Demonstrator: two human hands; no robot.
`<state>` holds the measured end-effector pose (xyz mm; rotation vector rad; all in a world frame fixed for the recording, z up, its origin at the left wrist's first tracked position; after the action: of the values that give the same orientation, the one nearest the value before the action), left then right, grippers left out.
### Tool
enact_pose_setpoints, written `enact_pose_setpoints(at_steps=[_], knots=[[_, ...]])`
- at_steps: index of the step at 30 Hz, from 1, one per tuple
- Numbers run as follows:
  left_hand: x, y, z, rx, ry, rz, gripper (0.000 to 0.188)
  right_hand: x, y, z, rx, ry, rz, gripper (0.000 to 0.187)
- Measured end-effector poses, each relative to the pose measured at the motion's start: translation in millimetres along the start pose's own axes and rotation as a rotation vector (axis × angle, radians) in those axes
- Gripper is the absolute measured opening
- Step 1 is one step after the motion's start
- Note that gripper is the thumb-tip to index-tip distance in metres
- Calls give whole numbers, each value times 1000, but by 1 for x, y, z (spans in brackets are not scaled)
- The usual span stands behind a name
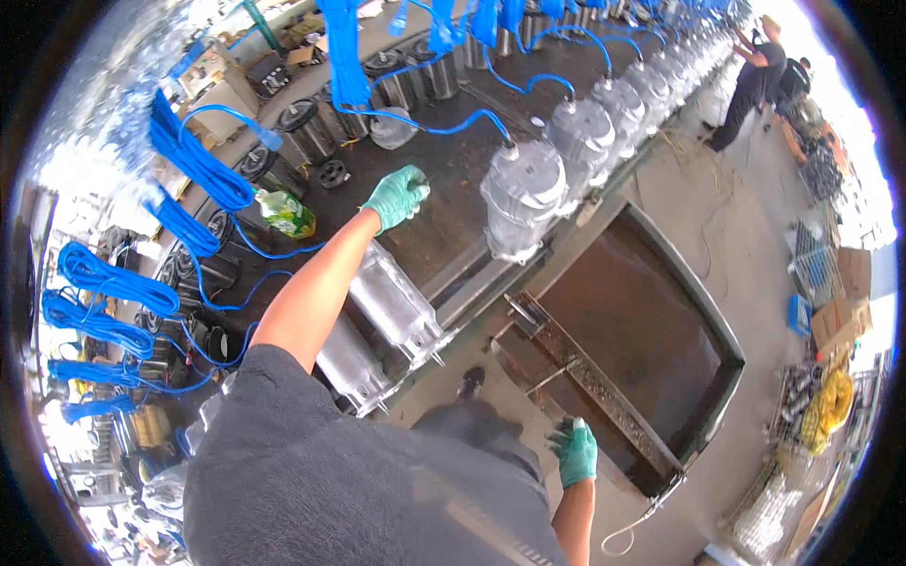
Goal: The person submerges a metal cylinder into a tank of water by hand, lifts it out, and carries it to a workbench where they attach a blue hose to it.
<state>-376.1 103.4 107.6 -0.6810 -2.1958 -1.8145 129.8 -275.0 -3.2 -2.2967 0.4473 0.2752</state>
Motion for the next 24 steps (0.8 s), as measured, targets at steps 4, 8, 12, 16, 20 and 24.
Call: enact_pose_setpoints(at_steps=[4, 8, 12, 16, 20, 24], knots=[[30, -9, -26, 203, 28, -302, 11, 8, 3, 9, -10, -18, 17, 42], [67, -54, -37, 292, 230, -456, 10, 6, -5, 9, -3, -7, 0, 41], [120, -106, -39, 200, 440, -698, 14, 6, -9, 12, -13, -8, -1, 40], [137, -145, -46, 500, 782, -654, 40, 9, -7, 13, -26, -3, -4, 40], [117, -172, -41, 289, 686, -670, 39, 10, -3, 12, -18, -26, 37, 38], [56, -103, -43, 15, 441, -622, 27, 17, 0, 3, -29, 9, 25, 36]])
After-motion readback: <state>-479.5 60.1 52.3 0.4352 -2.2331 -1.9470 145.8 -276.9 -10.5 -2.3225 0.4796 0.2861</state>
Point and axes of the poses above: each hand's wrist, its own z-axis towards the middle knuckle, its own x-axis out of the back of the hand, y = z × x, the point moved 4 cm from there along z, towards the middle knuckle, and after that the axes turned 11 degrees about -y, right-handed, at the moved point
